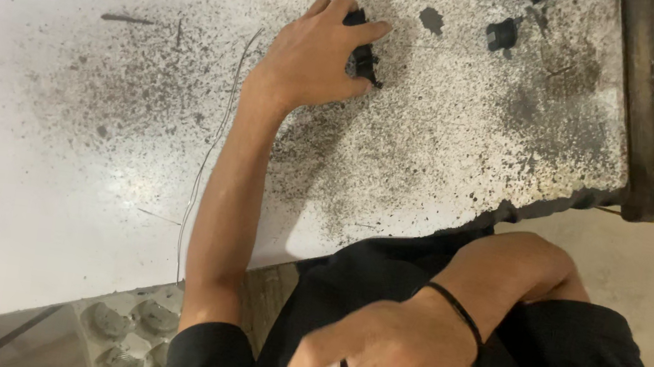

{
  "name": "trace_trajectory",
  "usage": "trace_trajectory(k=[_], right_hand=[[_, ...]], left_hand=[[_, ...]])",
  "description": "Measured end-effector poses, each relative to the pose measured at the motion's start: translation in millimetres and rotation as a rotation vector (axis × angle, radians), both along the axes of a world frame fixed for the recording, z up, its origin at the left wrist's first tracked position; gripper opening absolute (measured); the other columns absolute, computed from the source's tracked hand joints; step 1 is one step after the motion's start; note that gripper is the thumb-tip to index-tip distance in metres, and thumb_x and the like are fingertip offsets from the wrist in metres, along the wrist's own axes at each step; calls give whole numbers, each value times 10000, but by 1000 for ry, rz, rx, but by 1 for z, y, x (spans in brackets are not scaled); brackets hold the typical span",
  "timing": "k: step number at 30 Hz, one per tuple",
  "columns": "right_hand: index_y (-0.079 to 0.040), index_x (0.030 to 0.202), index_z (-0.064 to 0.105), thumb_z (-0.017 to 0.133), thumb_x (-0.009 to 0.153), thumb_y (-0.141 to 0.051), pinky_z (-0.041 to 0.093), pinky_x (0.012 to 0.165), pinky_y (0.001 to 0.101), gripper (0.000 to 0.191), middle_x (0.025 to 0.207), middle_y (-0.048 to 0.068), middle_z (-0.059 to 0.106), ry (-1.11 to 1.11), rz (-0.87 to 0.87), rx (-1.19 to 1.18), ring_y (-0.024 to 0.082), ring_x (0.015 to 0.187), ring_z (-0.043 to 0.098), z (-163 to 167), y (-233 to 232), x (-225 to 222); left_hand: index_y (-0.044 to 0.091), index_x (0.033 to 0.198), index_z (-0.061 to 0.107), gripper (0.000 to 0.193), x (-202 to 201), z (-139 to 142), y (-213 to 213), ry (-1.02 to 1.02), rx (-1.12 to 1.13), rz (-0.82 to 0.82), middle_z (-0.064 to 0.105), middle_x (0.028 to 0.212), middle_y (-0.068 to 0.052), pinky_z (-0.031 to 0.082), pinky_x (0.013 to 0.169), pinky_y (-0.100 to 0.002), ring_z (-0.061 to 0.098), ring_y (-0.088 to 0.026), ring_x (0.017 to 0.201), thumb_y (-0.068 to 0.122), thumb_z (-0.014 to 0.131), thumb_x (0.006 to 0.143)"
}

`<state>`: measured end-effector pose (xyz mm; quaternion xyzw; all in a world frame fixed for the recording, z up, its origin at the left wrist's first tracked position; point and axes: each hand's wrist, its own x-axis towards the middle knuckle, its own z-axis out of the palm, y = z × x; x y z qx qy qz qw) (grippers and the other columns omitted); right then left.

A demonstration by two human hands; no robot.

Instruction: The person arranges black plastic components into a strip on the workbench, picks up individual components, and solders wires to their terminals using a soldering iron. They place finished components aside and continue handling more parts from the table.

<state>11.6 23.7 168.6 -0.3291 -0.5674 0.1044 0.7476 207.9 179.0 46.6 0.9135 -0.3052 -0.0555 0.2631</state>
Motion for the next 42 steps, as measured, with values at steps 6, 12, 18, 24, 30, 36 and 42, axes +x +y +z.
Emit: trace_trajectory(k=[6,12,18,24,30,36,42], right_hand=[[-54,902,784,732,900,44,643,958,391,111,900,-2,733,-632,-830,-11,243,943,762,-5,-32,-9],[-37,1180,634,651,1007,-114,603,800,376,190,965,78,732,-322,-954,-531,179,889,721,12,-75,70],[32,1181,705,862,903,-259,574,644,407,432,952,192,705,-873,-1647,-1467,328,835,703,-101,-139,147],[44,1179,698,853,1011,-176,591,739,338,317,991,172,739,-304,-1285,-1261,240,862,734,-117,-120,130],[-7,1061,791,818,920,-93,519,564,292,167,968,144,782,-163,-1151,-1207,186,679,709,-122,-84,90],[-28,901,745,850,967,-138,513,631,358,166,841,82,739,-391,-1302,-1033,193,684,688,-144,-57,96],[-93,909,795,774,988,-224,417,644,398,154,711,70,685,-433,-1154,-1393,212,556,564,-128,-81,147]], left_hand=[[248,1368,681,686,-2,-1,3,33,10,-7,572,1271,-157,560,918,-503,586,-366,1161,308,887,716],[245,1339,683,725,-1,-4,-2,-41,24,4,571,1234,-164,555,870,-503,580,-368,1146,312,901,651],[253,1356,664,689,-1,-1,-6,18,32,17,565,1236,-174,571,866,-487,575,-351,1170,274,857,695],[259,1311,688,614,-3,2,-6,85,45,37,569,1223,-143,570,878,-459,587,-322,1163,283,863,724],[224,1323,687,644,-6,-1,-2,-15,-28,18,582,1213,-114,551,876,-483,596,-342,1137,356,911,733],[222,1313,696,614,-6,-3,-1,-61,-26,13,581,1222,-127,555,884,-473,607,-349,1126,305,898,739],[248,1364,630,667,-4,2,-8,109,71,35,546,1289,-153,565,901,-505,589,-357,1190,337,860,744]])
